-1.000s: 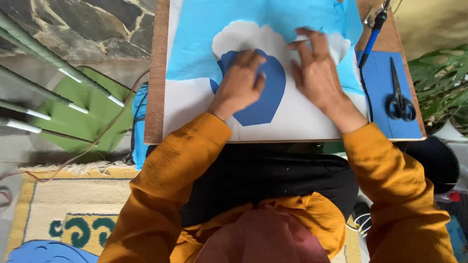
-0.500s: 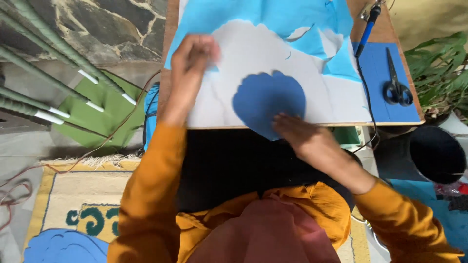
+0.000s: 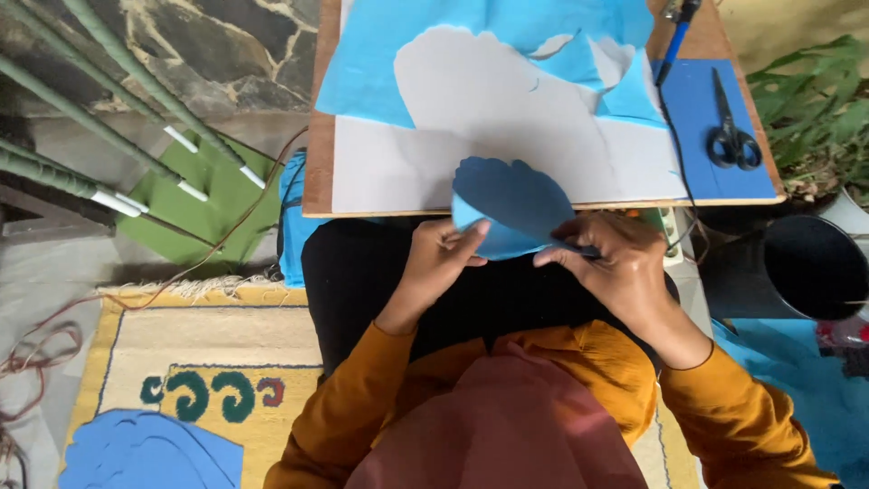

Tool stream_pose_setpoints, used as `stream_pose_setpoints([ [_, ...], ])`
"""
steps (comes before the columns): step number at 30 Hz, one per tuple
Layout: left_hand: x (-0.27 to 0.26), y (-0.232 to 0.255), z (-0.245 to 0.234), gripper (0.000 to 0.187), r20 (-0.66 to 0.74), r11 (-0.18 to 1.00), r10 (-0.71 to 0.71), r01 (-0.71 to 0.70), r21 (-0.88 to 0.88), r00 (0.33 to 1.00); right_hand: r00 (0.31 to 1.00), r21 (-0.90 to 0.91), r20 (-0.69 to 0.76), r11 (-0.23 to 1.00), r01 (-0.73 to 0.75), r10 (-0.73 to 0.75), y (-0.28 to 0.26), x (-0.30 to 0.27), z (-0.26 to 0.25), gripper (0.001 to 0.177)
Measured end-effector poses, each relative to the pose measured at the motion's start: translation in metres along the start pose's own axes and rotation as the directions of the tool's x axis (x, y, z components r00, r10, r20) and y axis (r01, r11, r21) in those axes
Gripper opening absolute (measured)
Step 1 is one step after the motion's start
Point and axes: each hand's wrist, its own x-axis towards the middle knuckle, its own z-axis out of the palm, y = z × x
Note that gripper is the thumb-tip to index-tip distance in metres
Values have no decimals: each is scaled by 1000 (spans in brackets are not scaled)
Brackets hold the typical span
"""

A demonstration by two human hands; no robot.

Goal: Cutting out decorative shapes from blue fabric using a heat-cutting tool and a template.

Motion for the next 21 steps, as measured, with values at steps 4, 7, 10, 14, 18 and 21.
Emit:
stream_pose_setpoints([
  [4, -14, -2, -6, 27, -50, 964, 140, -125, 235, 989, 986, 128, 77, 979, -156, 147, 18, -4, -16, 25],
  [7, -37, 15, -16, 15, -90, 934, 147, -108, 341, 985, 959, 215, 88, 934, -284, 271, 31, 14, -44, 5],
  [10, -62, 18, -36, 19, -156, 944, 71, -17, 328, 985, 976, 161, -192, 985, -68, 99, 67, 28, -56, 16],
  [14, -89, 21, -53, 21, -262, 976, -14, 70, 206, 965, 871, -140, -412, 963, 229, -266, 106, 38, -33, 17],
  [18, -101, 0, -61, 15, -311, 999, -43, 34, -36, 949, 907, -238, -84, 892, 384, -413, 65, 52, 27, 30],
  [21, -104, 5, -56, 17, -222, 967, -43, -15, -253, 974, 960, -404, 194, 875, 266, -202, 65, 27, 57, 38],
])
